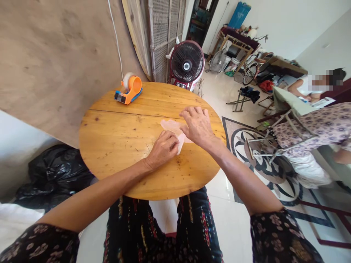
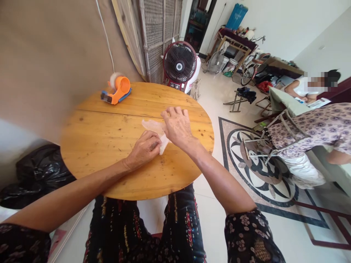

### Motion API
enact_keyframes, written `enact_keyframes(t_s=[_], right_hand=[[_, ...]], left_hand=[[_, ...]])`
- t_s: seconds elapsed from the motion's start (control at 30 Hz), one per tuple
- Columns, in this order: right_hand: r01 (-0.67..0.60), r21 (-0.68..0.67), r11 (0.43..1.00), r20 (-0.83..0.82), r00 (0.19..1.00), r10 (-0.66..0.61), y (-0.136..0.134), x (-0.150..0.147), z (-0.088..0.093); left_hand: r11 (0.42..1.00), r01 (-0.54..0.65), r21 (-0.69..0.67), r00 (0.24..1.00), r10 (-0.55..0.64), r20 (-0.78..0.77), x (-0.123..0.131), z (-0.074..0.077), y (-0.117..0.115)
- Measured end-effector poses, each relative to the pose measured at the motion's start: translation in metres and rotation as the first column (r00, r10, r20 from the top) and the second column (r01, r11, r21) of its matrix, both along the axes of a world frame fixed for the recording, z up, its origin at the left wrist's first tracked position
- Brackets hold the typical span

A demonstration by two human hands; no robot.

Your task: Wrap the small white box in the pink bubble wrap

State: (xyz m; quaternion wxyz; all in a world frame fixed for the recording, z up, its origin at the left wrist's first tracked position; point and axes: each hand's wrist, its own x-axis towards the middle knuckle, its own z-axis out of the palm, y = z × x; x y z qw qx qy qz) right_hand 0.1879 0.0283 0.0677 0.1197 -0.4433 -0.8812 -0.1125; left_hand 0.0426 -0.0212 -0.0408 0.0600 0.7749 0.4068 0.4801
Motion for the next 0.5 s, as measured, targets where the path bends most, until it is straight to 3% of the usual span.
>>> enact_keyframes(t_s=[0.27, 0.5], right_hand=[[0.047, -0.359, 0.932, 0.045, 0.998, -0.033, 0.021, -0.015, 0.022], [0.075, -0.478, 0.875, 0.097, 0.995, -0.032, 0.045, -0.014, 0.035]], left_hand=[[1.0, 0.015, -0.024, 1.0, -0.015, -0.004, 0.0, 0.006, -0.002], [0.999, 0.028, -0.042, 1.0, -0.029, -0.01, -0.001, 0.009, -0.003]])
